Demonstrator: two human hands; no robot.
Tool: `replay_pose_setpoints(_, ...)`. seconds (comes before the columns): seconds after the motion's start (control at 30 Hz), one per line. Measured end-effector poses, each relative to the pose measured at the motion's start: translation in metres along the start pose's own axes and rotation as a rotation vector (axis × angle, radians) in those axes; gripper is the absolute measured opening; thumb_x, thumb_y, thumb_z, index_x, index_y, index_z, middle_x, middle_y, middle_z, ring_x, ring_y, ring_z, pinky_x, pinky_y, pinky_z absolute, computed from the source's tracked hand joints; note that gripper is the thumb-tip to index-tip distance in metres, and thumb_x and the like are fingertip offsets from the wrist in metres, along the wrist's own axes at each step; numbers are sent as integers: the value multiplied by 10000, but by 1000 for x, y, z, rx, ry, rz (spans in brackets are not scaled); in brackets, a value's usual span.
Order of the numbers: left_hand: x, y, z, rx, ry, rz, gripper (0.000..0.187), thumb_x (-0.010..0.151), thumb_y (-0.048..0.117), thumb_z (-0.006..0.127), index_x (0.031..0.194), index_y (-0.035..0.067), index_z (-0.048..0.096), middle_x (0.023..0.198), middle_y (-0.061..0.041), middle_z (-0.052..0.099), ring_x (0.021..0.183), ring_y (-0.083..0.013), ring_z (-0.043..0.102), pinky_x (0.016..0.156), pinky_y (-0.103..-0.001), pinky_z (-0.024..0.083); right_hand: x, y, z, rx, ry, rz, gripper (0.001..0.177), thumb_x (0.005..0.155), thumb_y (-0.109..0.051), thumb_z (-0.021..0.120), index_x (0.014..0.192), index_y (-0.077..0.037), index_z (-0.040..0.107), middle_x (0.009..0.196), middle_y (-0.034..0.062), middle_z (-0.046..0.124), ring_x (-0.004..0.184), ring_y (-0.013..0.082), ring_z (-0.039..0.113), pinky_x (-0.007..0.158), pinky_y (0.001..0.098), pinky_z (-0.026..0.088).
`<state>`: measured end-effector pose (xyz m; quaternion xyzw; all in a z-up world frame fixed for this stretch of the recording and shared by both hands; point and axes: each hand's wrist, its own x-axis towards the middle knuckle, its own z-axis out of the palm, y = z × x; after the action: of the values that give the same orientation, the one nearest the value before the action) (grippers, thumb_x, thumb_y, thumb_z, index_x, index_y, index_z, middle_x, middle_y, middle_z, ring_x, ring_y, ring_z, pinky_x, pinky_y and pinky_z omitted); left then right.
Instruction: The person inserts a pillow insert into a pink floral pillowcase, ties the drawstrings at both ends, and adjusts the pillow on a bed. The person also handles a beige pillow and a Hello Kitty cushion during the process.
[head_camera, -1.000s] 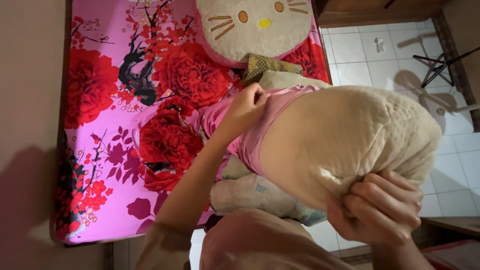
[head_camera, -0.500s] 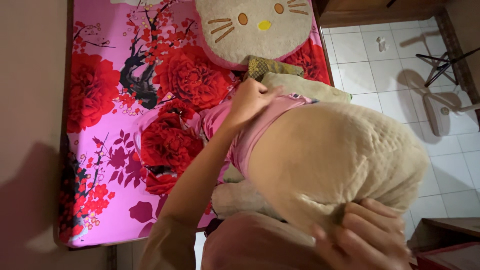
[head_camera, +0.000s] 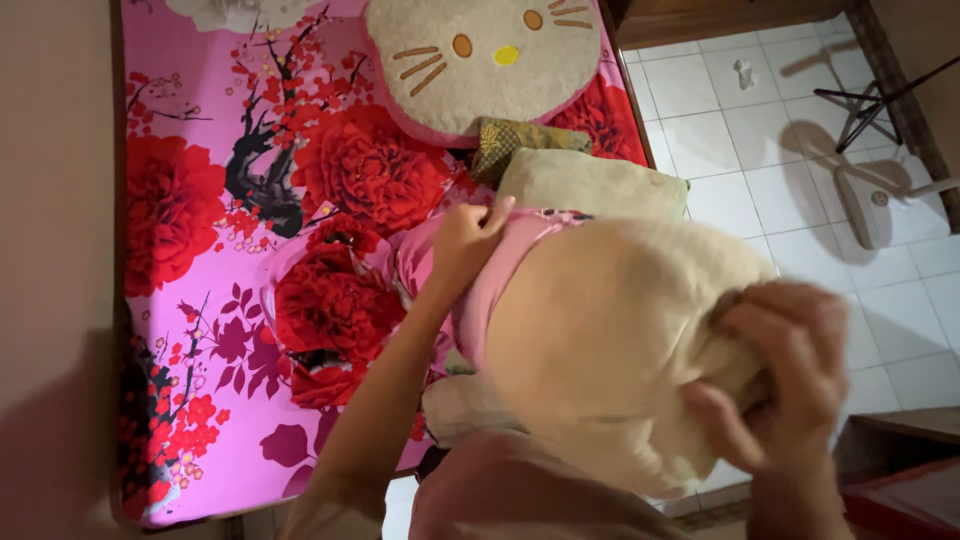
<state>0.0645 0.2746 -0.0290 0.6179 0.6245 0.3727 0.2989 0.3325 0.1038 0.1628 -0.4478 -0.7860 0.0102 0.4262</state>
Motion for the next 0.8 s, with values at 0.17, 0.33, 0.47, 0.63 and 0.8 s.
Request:
replay_pose_setpoints(0.17, 9, 25, -1, -55, -171, 46, 688, 917, 595, 633, 609, -20, 631, 518, -195, 590, 467, -289, 613, 485, -445, 433, 8, -15, 6, 102, -233, -135, 427, 748, -398, 757, 658, -65, 506, 674, 76, 540, 633, 266, 559, 644, 397, 397)
replay_pose_setpoints(0.33, 10, 48, 37, 304, -242, 301, 664, 802, 657, 696, 641, 14, 704, 664, -218, 700, 627, -386, 699, 604, -486, 536, 7, -38, -6, 212, -354, -230, 527, 730, -377, 826, 542, -103, 416, 559, 35, 445, 493, 216, 477, 483, 373, 334)
replay_pose_setpoints(0.47, 3, 52, 47, 372, -300, 329, 649, 777, 665, 702, 696, 21, 717, 757, -245, 715, 744, -431, 714, 671, -519, 564, 13, -44, -12, 242, -393, -260, 527, 731, -340, 848, 552, -111, 408, 561, 26, 429, 494, 210, 464, 492, 365, 352)
replay_pose_setpoints(0.63, -3, 54, 34, 415, -370, 219, 740, 911, 690, 572, 681, 2, 719, 773, -255, 701, 757, -435, 714, 700, -521, 563, 11, -49, -16, 246, -433, -223, 444, 742, -332, 803, 605, -103, 448, 632, 46, 494, 544, 226, 510, 514, 359, 374)
replay_pose_setpoints(0.8, 4, 47, 39, 349, -314, 193, 687, 969, 617, 538, 690, 17, 726, 754, -262, 692, 734, -450, 698, 664, -538, 543, 5, -49, -21, 329, -545, -132, 470, 794, -374, 784, 604, -79, 471, 605, 62, 466, 555, 249, 521, 535, 401, 371)
